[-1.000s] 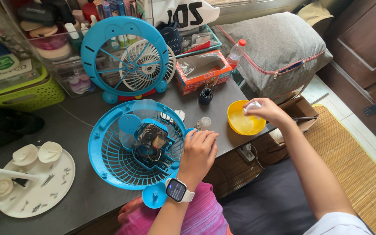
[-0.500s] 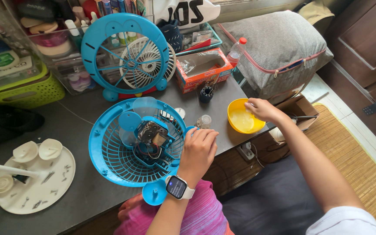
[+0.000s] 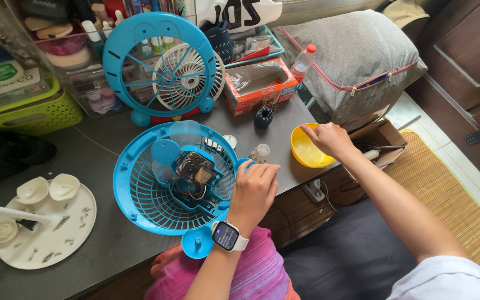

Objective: The person disassembles a small blue fan, removes the blades and motor, and wipes the fan cage and motor with a tissue. They then wipe the fan cage with a wet wipe and place the parts back together.

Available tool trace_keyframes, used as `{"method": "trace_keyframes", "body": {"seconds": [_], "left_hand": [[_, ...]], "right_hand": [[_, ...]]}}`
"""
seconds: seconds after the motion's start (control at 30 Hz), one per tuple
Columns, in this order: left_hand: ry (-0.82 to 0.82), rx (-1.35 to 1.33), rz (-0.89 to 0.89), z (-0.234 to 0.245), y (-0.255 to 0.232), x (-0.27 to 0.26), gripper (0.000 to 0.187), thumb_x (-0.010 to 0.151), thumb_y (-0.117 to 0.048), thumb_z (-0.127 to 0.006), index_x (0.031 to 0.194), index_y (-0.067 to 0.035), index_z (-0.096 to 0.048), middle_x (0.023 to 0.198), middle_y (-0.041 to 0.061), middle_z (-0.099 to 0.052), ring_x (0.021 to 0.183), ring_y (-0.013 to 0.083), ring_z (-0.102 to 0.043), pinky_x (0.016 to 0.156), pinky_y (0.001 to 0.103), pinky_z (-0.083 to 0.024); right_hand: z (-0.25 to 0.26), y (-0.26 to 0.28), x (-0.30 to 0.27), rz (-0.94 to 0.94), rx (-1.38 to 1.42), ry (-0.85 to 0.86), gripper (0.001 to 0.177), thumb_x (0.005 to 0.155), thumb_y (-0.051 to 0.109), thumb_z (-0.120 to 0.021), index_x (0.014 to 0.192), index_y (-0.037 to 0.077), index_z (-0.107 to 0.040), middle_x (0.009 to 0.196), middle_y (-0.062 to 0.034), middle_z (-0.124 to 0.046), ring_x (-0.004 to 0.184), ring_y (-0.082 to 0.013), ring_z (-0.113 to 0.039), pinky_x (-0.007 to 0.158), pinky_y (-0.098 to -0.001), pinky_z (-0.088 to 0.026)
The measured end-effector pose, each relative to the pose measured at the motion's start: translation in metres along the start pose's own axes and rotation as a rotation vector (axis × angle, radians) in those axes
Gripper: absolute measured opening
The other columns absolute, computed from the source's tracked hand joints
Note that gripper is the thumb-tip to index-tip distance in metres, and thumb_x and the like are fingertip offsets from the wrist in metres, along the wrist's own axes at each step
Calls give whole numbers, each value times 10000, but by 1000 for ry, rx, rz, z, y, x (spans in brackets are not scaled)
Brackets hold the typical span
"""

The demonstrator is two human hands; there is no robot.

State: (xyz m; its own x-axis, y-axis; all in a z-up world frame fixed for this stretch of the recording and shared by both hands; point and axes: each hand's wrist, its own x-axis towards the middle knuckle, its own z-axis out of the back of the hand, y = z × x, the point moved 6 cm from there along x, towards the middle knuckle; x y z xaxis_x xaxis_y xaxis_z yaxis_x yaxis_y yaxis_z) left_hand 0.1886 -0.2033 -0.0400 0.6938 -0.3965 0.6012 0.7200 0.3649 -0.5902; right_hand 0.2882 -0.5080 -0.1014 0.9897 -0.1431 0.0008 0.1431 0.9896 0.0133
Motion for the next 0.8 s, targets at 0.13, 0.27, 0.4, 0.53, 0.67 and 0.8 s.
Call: {"method": "trace_keyframes", "body": {"seconds": [0.13,0.27,0.4,0.53,0.67,0.8], "left_hand": [[-4,-4,0,0,-1,0,252,908,-83,-658,1157,-55,-683,1038,88,-716,1016,246,-671,1085,476,-413],[-10,2,-6,1,-1,0,286,909,-82,-652,1192,-55,-674,1043,87,-718,1011,242,-671,1084,472,-408],[4,14,-7,1,-3,1,311,929,-82,-645,1239,-61,-647,1021,86,-714,996,236,-671,1091,454,-412],[17,-1,14,1,-4,1,354,939,-80,-641,1291,-71,-601,986,81,-710,980,233,-676,1091,446,-414],[-1,-21,16,3,-3,1,370,938,-83,-643,1302,-75,-582,980,77,-711,972,234,-679,1087,449,-416],[-4,7,5,1,-3,-1,386,936,-101,-655,1315,-69,-585,979,83,-702,968,239,-672,1072,444,-420]], "right_hand": [[-9,-7,4,40,26,-56,685,1053,548,-422,759,21,-747,774,-252,-698,779,-468,-684,735,-540,-557],[-17,-12,9,84,83,-99,686,1091,497,-402,781,-18,-733,761,-272,-678,789,-475,-674,751,-531,-550],[-21,-14,9,75,110,-78,707,1101,485,-401,761,-52,-711,751,-282,-663,793,-472,-671,758,-513,-547],[-24,-22,11,3,260,-13,598,1077,488,-416,952,-5,-730,844,-295,-687,898,-483,-653,813,-505,-522],[-18,-37,19,57,407,16,546,974,429,-642,1184,-54,-499,1084,-284,-665,1010,-449,-654,862,-456,-517],[-11,-51,16,223,429,109,433,871,270,-697,1162,0,-523,1073,-187,-678,983,-307,-686,844,-396,-539]]}}
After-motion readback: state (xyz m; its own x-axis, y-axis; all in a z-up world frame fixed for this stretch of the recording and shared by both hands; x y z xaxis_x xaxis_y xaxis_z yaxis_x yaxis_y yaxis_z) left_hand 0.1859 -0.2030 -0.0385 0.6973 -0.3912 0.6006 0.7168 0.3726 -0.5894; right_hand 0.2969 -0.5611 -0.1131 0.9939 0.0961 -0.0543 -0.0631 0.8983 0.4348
